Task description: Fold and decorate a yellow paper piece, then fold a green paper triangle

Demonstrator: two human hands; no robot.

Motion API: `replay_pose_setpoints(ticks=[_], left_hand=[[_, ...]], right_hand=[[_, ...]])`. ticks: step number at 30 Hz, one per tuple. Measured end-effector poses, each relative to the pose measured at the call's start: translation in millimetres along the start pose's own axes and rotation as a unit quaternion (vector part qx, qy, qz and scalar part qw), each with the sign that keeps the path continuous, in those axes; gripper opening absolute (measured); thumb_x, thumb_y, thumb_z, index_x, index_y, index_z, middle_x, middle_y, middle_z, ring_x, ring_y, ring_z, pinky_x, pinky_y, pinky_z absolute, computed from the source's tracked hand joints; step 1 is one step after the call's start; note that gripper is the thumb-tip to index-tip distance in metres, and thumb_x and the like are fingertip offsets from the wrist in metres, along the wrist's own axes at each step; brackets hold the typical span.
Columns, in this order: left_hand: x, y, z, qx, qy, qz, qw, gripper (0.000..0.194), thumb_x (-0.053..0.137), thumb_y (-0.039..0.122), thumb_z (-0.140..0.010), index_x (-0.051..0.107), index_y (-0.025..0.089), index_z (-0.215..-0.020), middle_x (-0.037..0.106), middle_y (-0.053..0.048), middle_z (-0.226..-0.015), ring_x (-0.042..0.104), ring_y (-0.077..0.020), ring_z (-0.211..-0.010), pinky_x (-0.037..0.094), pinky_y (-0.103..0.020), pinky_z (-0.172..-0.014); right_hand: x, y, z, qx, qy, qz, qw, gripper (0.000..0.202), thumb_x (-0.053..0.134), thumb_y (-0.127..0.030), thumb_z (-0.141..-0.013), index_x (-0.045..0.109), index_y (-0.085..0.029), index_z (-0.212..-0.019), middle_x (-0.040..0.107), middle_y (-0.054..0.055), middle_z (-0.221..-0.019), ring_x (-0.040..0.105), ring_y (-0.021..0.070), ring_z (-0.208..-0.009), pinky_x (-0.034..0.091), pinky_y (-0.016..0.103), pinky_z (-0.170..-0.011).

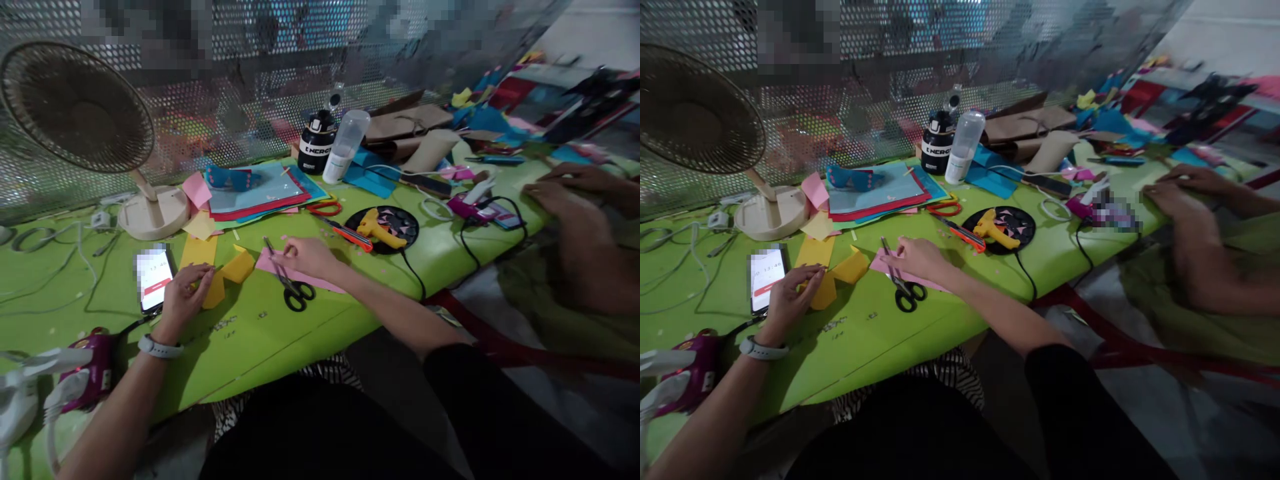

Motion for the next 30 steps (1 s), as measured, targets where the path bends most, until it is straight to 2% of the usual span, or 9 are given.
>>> replay_pose_setpoints(ticks=[3, 7, 11, 14, 18, 20, 22, 25, 30], left_hand=[[-1.3, 2, 1, 0.007, -0.013, 0.016, 1.000, 0.024, 0.060, 0.043, -0.087, 0.072, 0.022, -0.083, 0.075, -0.006, -0.097, 0.069, -0.0228, -0.098, 0.052, -0.045, -0.096], [-2.7, 4, 2, 0.018, -0.024, 0.027, 0.999, 0.022, 0.066, 0.043, -0.082, 0.070, 0.022, -0.077, 0.075, -0.008, -0.099, 0.069, -0.0240, -0.099, 0.052, -0.046, -0.097], [-1.2, 1, 2, 0.027, -0.029, 0.029, 0.999, 0.021, 0.066, 0.042, -0.082, 0.069, 0.021, -0.078, 0.074, -0.009, -0.100, 0.069, -0.0242, -0.098, 0.052, -0.047, -0.096], [1.2, -1, 2, 0.042, -0.035, 0.019, 0.998, 0.022, 0.065, 0.042, -0.084, 0.069, 0.021, -0.078, 0.075, -0.009, -0.098, 0.069, -0.0240, -0.097, 0.050, -0.047, -0.097], [-1.9, -3, -1, 0.065, -0.034, 0.002, 0.997, 0.024, 0.062, 0.042, -0.086, 0.069, 0.020, -0.080, 0.075, -0.009, -0.098, 0.069, -0.0241, -0.096, 0.051, -0.046, -0.095], [-9.7, -2, -3, 0.071, -0.049, -0.031, 0.996, 0.027, 0.062, 0.045, -0.086, 0.070, 0.020, -0.083, 0.073, -0.010, -0.102, 0.067, -0.0251, -0.100, 0.050, -0.045, -0.095], [-20.9, 0, -5, 0.080, -0.090, -0.086, 0.989, 0.034, 0.063, 0.052, -0.083, 0.071, 0.020, -0.090, 0.070, -0.012, -0.113, 0.063, -0.0284, -0.110, 0.047, -0.047, -0.098], [-38.2, 5, -6, 0.063, -0.171, -0.181, 0.966, 0.049, 0.065, 0.061, -0.077, 0.070, 0.022, -0.106, 0.058, -0.013, -0.130, 0.053, -0.0344, -0.118, 0.043, -0.052, -0.097], [-51.5, 15, -3, 0.024, -0.214, -0.237, 0.947, 0.054, 0.070, 0.058, -0.072, 0.069, 0.020, -0.111, 0.060, -0.012, -0.108, 0.056, -0.0302, -0.102, 0.044, -0.043, -0.089]], right_hand=[[7, -15, -25, 0.007, -0.080, 0.011, 0.997, 0.037, 0.060, -0.053, -0.085, 0.065, -0.019, -0.072, 0.067, 0.006, -0.061, 0.064, 0.0180, -0.057, 0.047, 0.029, -0.055], [7, -4, -33, 0.045, -0.150, -0.109, 0.982, 0.032, 0.057, -0.041, -0.088, 0.061, -0.018, -0.066, 0.065, 0.003, -0.056, 0.052, 0.0101, -0.040, 0.039, 0.023, -0.041], [-5, 11, -25, 0.063, -0.122, -0.178, 0.974, 0.028, 0.063, -0.040, -0.082, 0.058, -0.017, -0.066, 0.060, 0.000, -0.051, 0.042, 0.0054, -0.034, 0.029, 0.019, -0.034], [-12, 20, -13, 0.061, -0.111, -0.129, 0.984, 0.025, 0.064, -0.039, -0.080, 0.061, -0.017, -0.070, 0.062, 0.000, -0.052, 0.050, 0.0087, -0.038, 0.035, 0.020, -0.037], [-33, 58, 11, 0.058, 0.032, -0.055, 0.996, 0.015, 0.059, -0.031, -0.082, 0.067, -0.018, -0.086, 0.070, 0.003, -0.070, 0.063, 0.0153, -0.056, 0.046, 0.025, -0.052], [-52, 90, 25, 0.070, 0.140, -0.008, 0.988, 0.019, 0.058, -0.026, -0.081, 0.067, -0.018, -0.096, 0.073, 0.007, -0.087, 0.067, 0.0196, -0.075, 0.050, 0.029, -0.066], [-71, 123, 39, 0.106, 0.182, 0.076, 0.975, 0.030, 0.058, -0.023, -0.080, 0.065, -0.017, -0.108, 0.070, 0.011, -0.103, 0.065, 0.0234, -0.089, 0.048, 0.033, -0.076], [-88, 158, 51, 0.195, 0.100, 0.189, 0.957, 0.040, 0.059, -0.029, -0.081, 0.063, -0.013, -0.118, 0.063, 0.019, -0.120, 0.059, 0.0298, -0.104, 0.043, 0.036, -0.080], [-80, 167, 51, 0.224, 0.030, 0.209, 0.951, 0.058, 0.060, -0.035, -0.081, 0.053, -0.009, -0.132, 0.058, 0.026, -0.125, 0.057, 0.0317, -0.103, 0.036, 0.037, -0.075]])
Point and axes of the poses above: each hand's wrist, its own z-axis away from the middle knuckle, its own x-axis out of the palm, y = z × x, the point moved 1 cm from there along -z, towards the middle knuckle
